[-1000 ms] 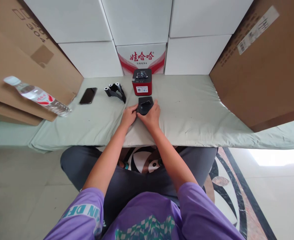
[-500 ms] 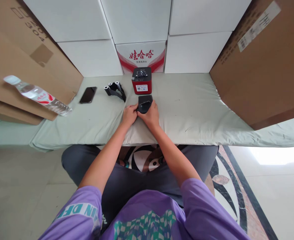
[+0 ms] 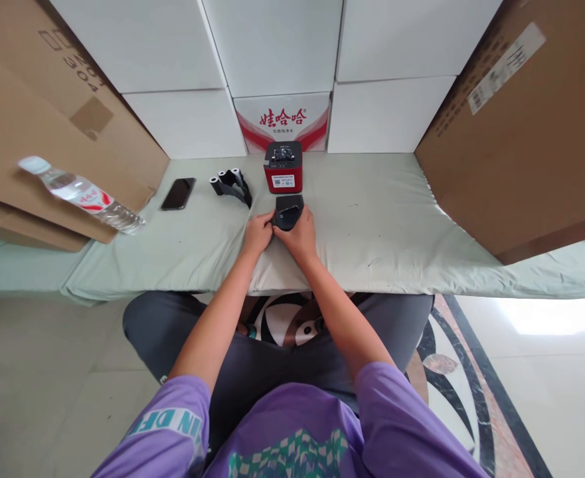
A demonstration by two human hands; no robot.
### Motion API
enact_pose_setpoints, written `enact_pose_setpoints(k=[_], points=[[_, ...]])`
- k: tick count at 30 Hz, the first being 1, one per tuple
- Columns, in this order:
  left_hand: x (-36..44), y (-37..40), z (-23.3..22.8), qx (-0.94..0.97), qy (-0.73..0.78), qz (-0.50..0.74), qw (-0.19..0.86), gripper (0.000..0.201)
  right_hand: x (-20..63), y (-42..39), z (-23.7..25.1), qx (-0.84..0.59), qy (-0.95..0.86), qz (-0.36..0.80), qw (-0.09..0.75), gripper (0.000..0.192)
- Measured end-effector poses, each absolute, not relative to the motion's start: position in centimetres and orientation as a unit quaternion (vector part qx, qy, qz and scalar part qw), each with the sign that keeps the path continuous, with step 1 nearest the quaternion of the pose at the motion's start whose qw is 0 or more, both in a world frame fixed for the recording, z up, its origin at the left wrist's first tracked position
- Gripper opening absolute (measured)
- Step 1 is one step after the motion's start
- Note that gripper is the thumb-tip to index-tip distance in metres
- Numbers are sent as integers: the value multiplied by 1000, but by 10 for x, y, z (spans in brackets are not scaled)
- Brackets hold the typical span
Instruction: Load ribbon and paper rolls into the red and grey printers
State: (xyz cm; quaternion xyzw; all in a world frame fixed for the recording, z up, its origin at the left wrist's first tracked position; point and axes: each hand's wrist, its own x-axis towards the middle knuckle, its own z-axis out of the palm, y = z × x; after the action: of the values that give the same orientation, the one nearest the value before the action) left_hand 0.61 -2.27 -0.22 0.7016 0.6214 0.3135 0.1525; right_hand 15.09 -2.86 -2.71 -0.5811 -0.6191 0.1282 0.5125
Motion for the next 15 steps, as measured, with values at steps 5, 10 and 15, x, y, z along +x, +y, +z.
enact_pose_setpoints(k=[5, 10, 15], points=[[5, -23, 1, 712, 617, 295, 157, 63, 150, -28, -27, -593, -619, 133, 498, 83], [5, -25, 5, 727, 621, 264, 126, 60, 150, -27, -26, -594, -622, 121, 495, 82], [9, -28, 3, 712, 636, 270, 121, 61, 148, -28, -28, -592, -622, 115, 499, 88]])
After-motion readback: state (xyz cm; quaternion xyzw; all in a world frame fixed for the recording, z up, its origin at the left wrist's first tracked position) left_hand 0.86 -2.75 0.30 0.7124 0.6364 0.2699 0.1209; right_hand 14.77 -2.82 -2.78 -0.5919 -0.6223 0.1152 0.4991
